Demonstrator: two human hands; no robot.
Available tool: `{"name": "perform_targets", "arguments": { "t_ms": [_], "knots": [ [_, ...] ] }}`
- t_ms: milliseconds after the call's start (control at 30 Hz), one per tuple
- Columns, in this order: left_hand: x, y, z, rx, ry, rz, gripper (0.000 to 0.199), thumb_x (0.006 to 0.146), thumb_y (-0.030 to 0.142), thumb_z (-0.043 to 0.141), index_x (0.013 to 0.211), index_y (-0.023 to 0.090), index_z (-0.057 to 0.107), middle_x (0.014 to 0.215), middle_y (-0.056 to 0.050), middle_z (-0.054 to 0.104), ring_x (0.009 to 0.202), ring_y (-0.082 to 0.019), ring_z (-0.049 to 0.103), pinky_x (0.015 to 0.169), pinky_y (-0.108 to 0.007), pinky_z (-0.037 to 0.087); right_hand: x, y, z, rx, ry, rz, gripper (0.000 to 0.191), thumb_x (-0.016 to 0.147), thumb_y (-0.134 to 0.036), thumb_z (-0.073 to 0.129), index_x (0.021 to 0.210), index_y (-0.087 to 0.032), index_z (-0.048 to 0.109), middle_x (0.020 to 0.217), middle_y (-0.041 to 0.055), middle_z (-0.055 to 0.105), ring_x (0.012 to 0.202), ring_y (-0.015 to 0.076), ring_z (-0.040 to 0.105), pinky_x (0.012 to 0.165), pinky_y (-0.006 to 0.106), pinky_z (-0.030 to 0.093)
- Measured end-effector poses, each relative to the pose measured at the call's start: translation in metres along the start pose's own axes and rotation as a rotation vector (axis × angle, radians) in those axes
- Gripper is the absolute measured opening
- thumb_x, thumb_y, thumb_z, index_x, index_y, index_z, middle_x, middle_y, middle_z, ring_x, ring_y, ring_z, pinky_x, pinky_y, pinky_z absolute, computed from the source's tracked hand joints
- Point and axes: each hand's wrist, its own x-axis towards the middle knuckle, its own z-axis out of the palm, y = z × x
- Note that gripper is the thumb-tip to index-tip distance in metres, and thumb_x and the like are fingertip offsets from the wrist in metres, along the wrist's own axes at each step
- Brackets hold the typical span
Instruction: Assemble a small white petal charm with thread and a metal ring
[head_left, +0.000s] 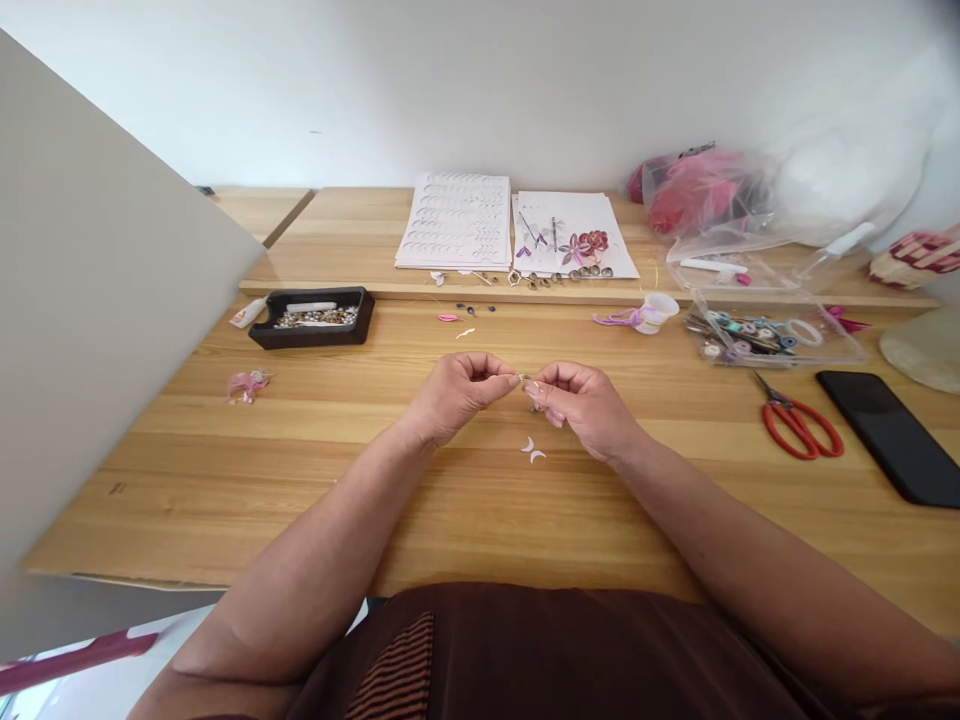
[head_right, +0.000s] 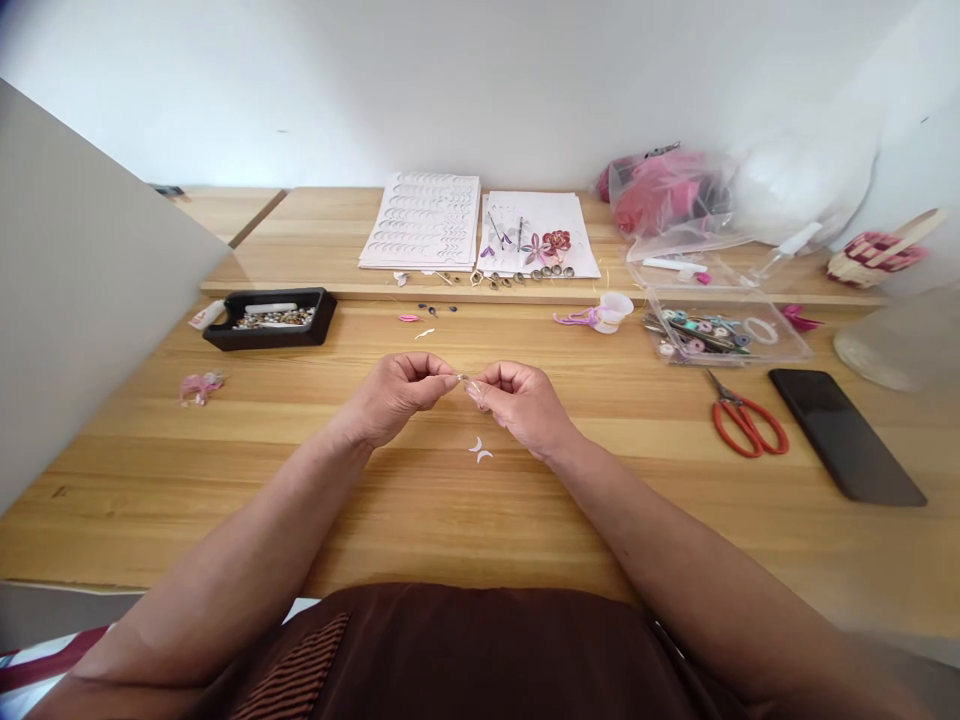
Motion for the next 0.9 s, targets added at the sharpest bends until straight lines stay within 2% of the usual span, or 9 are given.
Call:
{"name": "perform_targets", "arguments": {
  "t_ms": [100, 267, 367, 467, 567, 700, 800, 900],
  "knots": [
    [0.003, -0.003, 0.003, -0.071, 0.105, 0.011, 0.029, 0.068, 0.041, 0.081, 0.067, 0.016, 0.067, 0.059, 0.004, 0.055, 0.052, -0.006, 0.036, 0.052, -0.024, 0.029, -0.005, 0.0, 0.004, -0.028, -0.024, -0.013, 0.029, 0.075, -0.042, 0.078, 0.069, -0.018, 0.062, 0.06, -0.0025, 0.059, 0.046, 0.007, 0.039, 0.046, 0.024, 0.03],
    [0.004, -0.005, 0.002, 0.033, 0.175, 0.041, 0.025, 0.068, 0.037, 0.08, 0.07, 0.015, 0.069, 0.066, 0.0, 0.064, 0.057, -0.009, 0.047, 0.057, -0.024, 0.037, -0.016, -0.006, 0.007, -0.332, 0.046, -0.224, 0.018, 0.083, -0.032, 0.07, 0.072, -0.018, 0.066, 0.063, -0.0008, 0.06, 0.054, 0.0098, 0.045, 0.052, 0.025, 0.036],
    [0.002, -0.003, 0.0, 0.18, 0.108, 0.026, 0.021, 0.068, 0.033, 0.078, 0.073, 0.014, 0.071, 0.068, -0.001, 0.065, 0.058, -0.009, 0.049, 0.056, -0.023, 0.036, -0.019, -0.01, 0.005, -0.458, 0.114, -0.363, 0.014, 0.084, -0.027, 0.066, 0.074, -0.018, 0.067, 0.063, -0.0007, 0.06, 0.054, 0.01, 0.046, 0.052, 0.024, 0.037],
    [0.0, -0.003, -0.002, 0.248, -0.014, 0.002, 0.02, 0.07, 0.032, 0.076, 0.076, 0.014, 0.071, 0.066, 0.001, 0.063, 0.058, -0.009, 0.047, 0.055, -0.022, 0.034, -0.017, -0.012, 0.001, -0.496, 0.14, -0.424, 0.01, 0.084, -0.025, 0.067, 0.077, -0.017, 0.069, 0.064, -0.0002, 0.062, 0.056, 0.0102, 0.048, 0.053, 0.024, 0.038],
    [-0.002, -0.003, -0.003, 0.245, -0.106, 0.002, 0.019, 0.072, 0.032, 0.075, 0.078, 0.014, 0.072, 0.067, 0.001, 0.062, 0.059, -0.009, 0.047, 0.056, -0.022, 0.033, -0.01, -0.013, -0.004, -0.473, 0.149, -0.401, 0.012, 0.084, -0.026, 0.067, 0.077, -0.016, 0.069, 0.06, -0.0015, 0.059, 0.052, 0.0089, 0.044, 0.05, 0.024, 0.034],
    [-0.002, -0.002, -0.004, 0.182, -0.152, -0.011, 0.021, 0.073, 0.034, 0.076, 0.079, 0.014, 0.072, 0.068, 0.0, 0.062, 0.06, -0.008, 0.046, 0.057, -0.023, 0.032, -0.002, -0.009, -0.007, -0.361, 0.087, -0.283, 0.017, 0.083, -0.032, 0.07, 0.076, -0.016, 0.07, 0.061, -0.0009, 0.06, 0.052, 0.0088, 0.044, 0.05, 0.024, 0.033],
    [-0.002, 0.0, -0.003, 0.096, -0.145, -0.047, 0.026, 0.071, 0.038, 0.078, 0.077, 0.014, 0.07, 0.062, 0.003, 0.056, 0.055, -0.006, 0.039, 0.053, -0.024, 0.026, 0.001, -0.003, -0.007, -0.207, 0.049, -0.176, 0.023, 0.078, -0.038, 0.075, 0.077, -0.016, 0.069, 0.062, -0.0012, 0.06, 0.052, 0.0082, 0.042, 0.049, 0.024, 0.031],
    [0.0, 0.0, -0.001, 0.009, -0.078, -0.08, 0.028, 0.069, 0.039, 0.08, 0.074, 0.014, 0.068, 0.054, 0.006, 0.048, 0.05, -0.006, 0.032, 0.051, -0.024, 0.022, 0.0, 0.003, -0.002, -0.068, 0.015, -0.071, 0.028, 0.074, -0.041, 0.079, 0.073, -0.016, 0.065, 0.058, -0.0036, 0.055, 0.048, 0.0066, 0.037, 0.047, 0.024, 0.026]
  ]
}}
